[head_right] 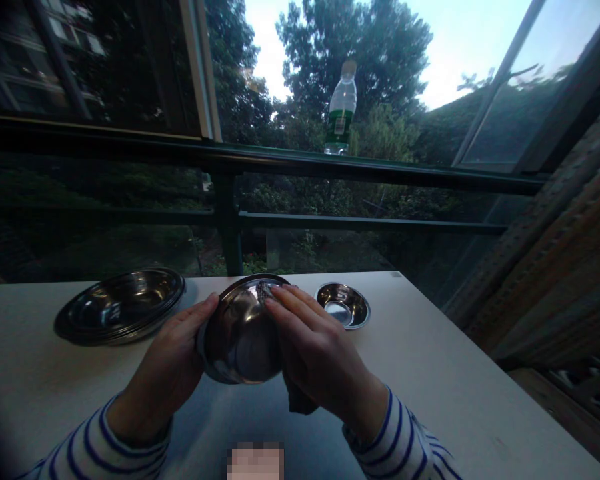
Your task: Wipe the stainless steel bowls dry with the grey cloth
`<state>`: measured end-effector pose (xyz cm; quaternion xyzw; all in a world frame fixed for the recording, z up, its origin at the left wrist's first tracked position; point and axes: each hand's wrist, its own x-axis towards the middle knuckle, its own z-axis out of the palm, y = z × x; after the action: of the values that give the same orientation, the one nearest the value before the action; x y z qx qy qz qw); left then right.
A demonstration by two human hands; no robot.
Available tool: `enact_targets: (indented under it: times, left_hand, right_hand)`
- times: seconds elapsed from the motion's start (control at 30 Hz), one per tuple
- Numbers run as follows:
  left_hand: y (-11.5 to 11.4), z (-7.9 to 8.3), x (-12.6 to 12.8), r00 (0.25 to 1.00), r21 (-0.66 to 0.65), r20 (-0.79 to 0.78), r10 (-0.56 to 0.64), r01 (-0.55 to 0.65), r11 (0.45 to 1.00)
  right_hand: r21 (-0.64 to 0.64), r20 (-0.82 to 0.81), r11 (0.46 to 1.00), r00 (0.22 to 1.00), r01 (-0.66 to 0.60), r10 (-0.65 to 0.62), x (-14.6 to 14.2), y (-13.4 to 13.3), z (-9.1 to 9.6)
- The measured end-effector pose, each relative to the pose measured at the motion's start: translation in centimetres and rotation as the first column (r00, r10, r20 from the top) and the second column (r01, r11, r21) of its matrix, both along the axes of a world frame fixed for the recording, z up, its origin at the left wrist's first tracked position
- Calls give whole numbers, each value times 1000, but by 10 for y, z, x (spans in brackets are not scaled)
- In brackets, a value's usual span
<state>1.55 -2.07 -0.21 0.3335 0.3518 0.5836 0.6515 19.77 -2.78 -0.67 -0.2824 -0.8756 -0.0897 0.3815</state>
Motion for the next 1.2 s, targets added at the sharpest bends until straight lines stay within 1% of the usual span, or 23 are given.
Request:
enact_targets:
  times: [0.07, 0.17, 0.2, 0.27, 0.37, 0.43, 0.5, 0.6, 0.67, 0.7, 0.8, 0.87, 0.93, 1.03, 1.07, 1.1, 1.2]
  left_hand:
    - [0, -1, 0, 1000, -2, 15, -5, 5, 1000]
    - [1, -3, -1, 999, 0, 34, -28, 28, 1000]
    - [1, -3, -1, 999, 6, 35, -29, 29, 1000]
    - [2, -3, -2, 999, 10, 30, -12, 12, 1000]
    - [4, 0, -3, 1000, -8, 8, 22, -22, 1000]
    - [4, 1, -3, 1000, -20, -4, 31, -31, 999]
    - [4, 1, -3, 1000, -25, -1, 24, -24, 999]
    - [4, 0, -3, 999, -9, 16, -31, 31, 999]
    - [4, 0, -4, 999, -5, 17, -50, 50, 999]
    - [5, 1, -5, 999, -7, 11, -44, 44, 999]
    - [6, 3, -7, 1000, -15, -1, 17, -17, 1000]
    - [6, 4, -7, 999, -7, 4, 49, -49, 999]
    - [5, 4, -7, 999, -16, 9, 39, -39, 999]
    - [3, 3, -7, 999, -49, -3, -36, 36, 998]
    - [3, 3, -7, 999, -56, -12, -45, 44, 997]
    - [4, 4, -8, 999, -55, -19, -33, 32, 998]
    - [6, 6, -10, 998, -50, -21, 58, -59, 997]
  right_hand:
    - [20, 34, 1000, 999, -15, 14, -4, -3, -1]
    - [80, 166, 994, 984, -72, 58, -14, -11, -4]
    - [89, 187, 993, 980, -84, 66, -16, -12, -4]
    - [77, 157, 995, 986, -70, 57, -13, -9, -3]
    - [8, -2, 1000, 1000, 5, -5, -1, 1, 0]
    - [-25, -64, 999, 997, 28, -30, 4, 4, 1]
    - [-6, -37, 1000, 999, 0, 0, 1, 1, 1]
    - [48, 98, 996, 992, -79, 74, -8, -8, 1]
    - [48, 125, 994, 988, -100, 93, -10, -10, 1]
    - [36, 101, 995, 991, -97, 93, -9, -8, 2]
    - [-30, -49, 998, 997, -56, 55, 2, 0, 3]
    - [-70, -110, 997, 993, -44, 36, 7, 3, 3]
    - [-76, -93, 995, 994, -65, 58, 6, 2, 4]
    - [-60, -5, 992, 994, -113, 113, 2, -2, 5]
    - [-59, 3, 991, 993, -120, 120, 1, -2, 4]
    - [-59, -7, 991, 992, -123, 123, 1, -2, 4]
    - [-64, -92, 992, 991, -105, 99, 5, 2, 3]
